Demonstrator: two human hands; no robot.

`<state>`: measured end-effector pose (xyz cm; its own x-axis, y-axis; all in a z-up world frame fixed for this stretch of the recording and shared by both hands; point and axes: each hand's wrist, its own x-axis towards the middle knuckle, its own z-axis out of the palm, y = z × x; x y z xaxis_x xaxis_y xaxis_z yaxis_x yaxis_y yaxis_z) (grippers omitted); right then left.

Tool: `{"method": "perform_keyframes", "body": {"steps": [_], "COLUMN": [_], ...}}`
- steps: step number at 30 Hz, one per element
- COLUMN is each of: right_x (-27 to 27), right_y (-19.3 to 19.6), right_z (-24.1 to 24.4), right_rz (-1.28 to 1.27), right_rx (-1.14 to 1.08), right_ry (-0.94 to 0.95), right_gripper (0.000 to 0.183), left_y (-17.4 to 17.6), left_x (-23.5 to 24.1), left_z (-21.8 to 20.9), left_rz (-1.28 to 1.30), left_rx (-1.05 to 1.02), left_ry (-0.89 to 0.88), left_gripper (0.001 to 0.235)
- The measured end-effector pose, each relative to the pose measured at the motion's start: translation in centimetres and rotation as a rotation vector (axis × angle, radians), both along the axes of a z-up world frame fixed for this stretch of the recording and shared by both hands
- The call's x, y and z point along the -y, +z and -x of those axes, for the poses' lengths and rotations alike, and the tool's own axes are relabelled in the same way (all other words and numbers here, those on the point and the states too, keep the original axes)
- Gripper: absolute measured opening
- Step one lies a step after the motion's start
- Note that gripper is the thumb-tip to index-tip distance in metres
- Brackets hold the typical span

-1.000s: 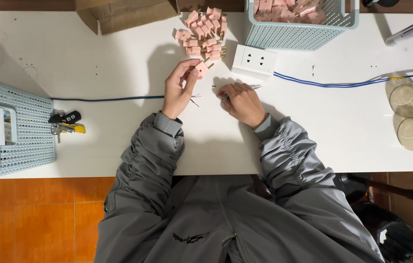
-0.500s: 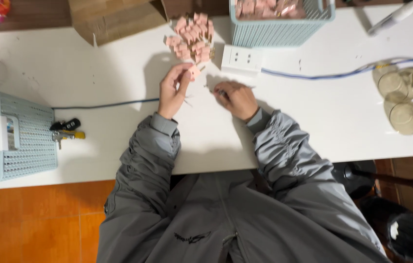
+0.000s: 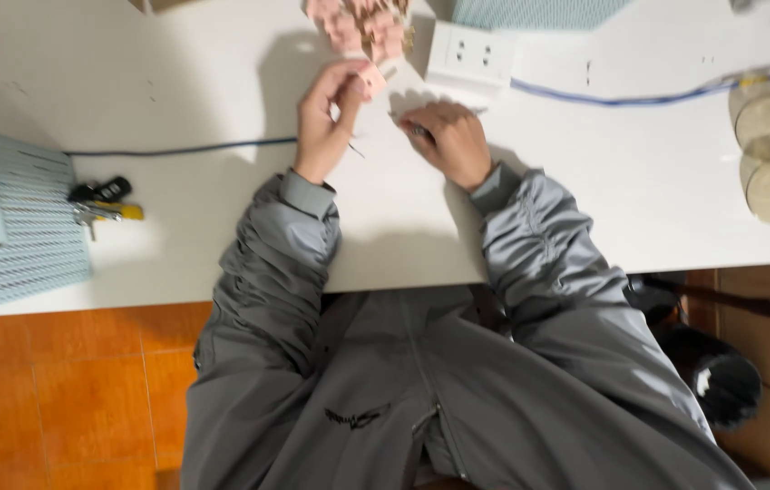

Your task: Wiring an electrical plug by inserting wires and tightening internal screws with a screwdriver

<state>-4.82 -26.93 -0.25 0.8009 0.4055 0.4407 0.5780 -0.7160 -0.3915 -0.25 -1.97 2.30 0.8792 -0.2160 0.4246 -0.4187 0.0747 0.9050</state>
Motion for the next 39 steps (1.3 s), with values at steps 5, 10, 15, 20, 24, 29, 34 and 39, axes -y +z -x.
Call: {"method": "perform_keyframes", "body": {"steps": [5,10,15,20,24,29,34,39], "right_x": [-0.2,-0.1,0.2,0.1,1.0,0.2,0.3,-1.0], "right_y": [0.6,1.5,2.3,3.3,0.1,2.9,1.8,5.3], "right_z": [-0.5,-0.4,-0.6,-0.7,-0.8,0.7,0.6,2.0], "right_rz": [-0.014,0.002,0.145,0.177,0.07,-0.264,-0.327,-0.483], "right_rx": [-0.026,-0.02,-0.071,-0.105,-0.023,-0.03,0.005,-0.007], "right_ry": [-0.022,-0.008,0.026,0.064,0.004,-0.015,-0.02,-0.052], "right_gripper": [0.013,0.014,0.016,0.015,0.02,0.013,0.01,0.014], "left_y": [-0.2,-0.5,-0.4,-0.8,-1.3,-0.7,-1.5,-2.6], "left_x": [0.1,0.1,0.3,0.6,1.0,1.9,2.5,2.3], "left_z": [-0.1,0.2,0.5,0.7,0.7,1.8,2.0,1.6], "left_rz": [-0.031,-0.022,-0.035,-0.061,-0.073,-0.05,0.007,0.056], "left_rx": [-0.064,-0.046,-0.053,-0.037,-0.049,-0.106,-0.179,-0.126], "left_ry": [0.024,0.034,0.011,0.012,-0.006,-0.144,-0.227,-0.236], "left_gripper": [0.025,0.024,0.024,0.024,0.024,0.025,0.027,0.031]}}
